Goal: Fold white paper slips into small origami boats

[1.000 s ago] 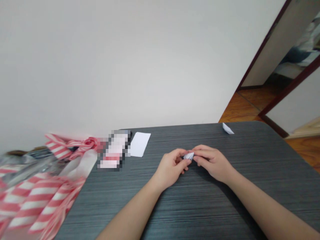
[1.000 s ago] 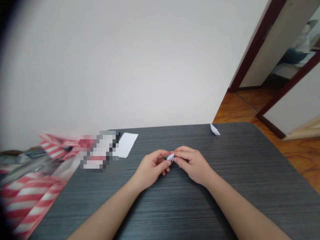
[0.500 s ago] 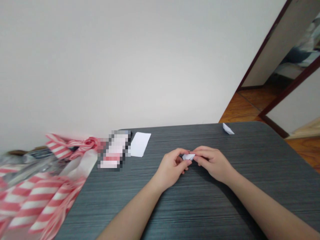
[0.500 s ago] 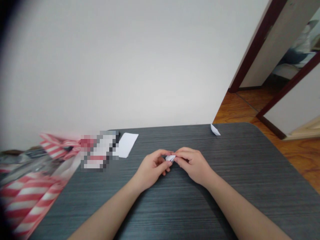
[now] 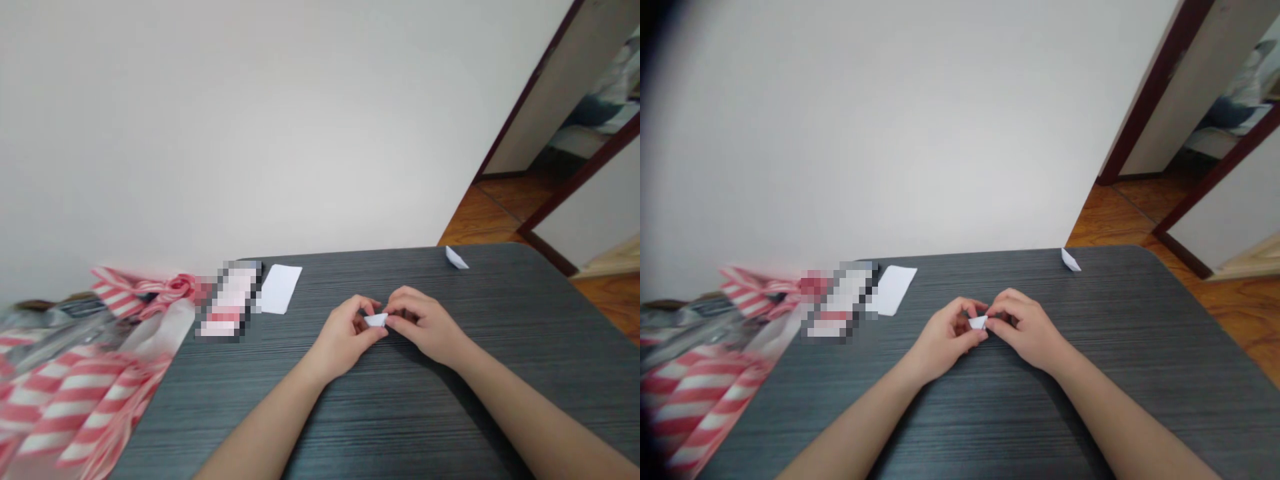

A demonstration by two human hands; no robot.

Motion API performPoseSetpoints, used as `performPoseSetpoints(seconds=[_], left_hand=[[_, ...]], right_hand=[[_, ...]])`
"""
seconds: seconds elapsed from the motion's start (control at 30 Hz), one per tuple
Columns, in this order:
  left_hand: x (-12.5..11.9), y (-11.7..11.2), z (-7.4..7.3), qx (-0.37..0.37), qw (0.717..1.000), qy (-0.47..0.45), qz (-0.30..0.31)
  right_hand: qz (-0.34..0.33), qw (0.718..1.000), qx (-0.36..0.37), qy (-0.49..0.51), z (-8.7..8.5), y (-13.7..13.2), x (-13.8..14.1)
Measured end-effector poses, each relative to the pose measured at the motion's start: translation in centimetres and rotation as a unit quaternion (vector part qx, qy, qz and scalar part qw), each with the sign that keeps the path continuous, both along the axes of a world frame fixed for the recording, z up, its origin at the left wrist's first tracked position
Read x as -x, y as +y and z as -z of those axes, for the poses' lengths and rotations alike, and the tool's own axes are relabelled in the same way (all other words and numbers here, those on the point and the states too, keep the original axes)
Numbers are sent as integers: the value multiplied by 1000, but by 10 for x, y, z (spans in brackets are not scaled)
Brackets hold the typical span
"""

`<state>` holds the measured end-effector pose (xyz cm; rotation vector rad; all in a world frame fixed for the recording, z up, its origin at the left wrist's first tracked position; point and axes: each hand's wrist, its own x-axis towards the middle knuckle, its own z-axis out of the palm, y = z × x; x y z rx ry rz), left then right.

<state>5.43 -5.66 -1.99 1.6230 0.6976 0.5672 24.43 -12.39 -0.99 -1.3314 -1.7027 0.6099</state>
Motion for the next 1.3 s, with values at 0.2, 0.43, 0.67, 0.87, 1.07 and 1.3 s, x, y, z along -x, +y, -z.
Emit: performPoseSetpoints(seconds=[0.2, 0.43, 0.67, 0.87, 1.07, 1.3], left_hand=[[2, 2, 1, -8, 999, 41, 18], [1, 1, -8, -19, 999, 27, 20], [0, 1, -8, -53, 996, 69, 9], [1, -1, -10, -78, 993, 85, 12], [0, 0, -12, -71, 994, 81, 13], [1, -1, -20, -82, 991, 96, 42]], right_hand=[[28, 998, 56, -2, 0, -2, 0], [61, 992, 109, -19, 0, -2, 0], [39, 992, 123, -1, -1, -3, 3], [-1, 990, 142, 7, -2, -3, 3], [4, 992, 128, -18, -7, -3, 2], [4, 993, 119, -7, -6, -3, 3]])
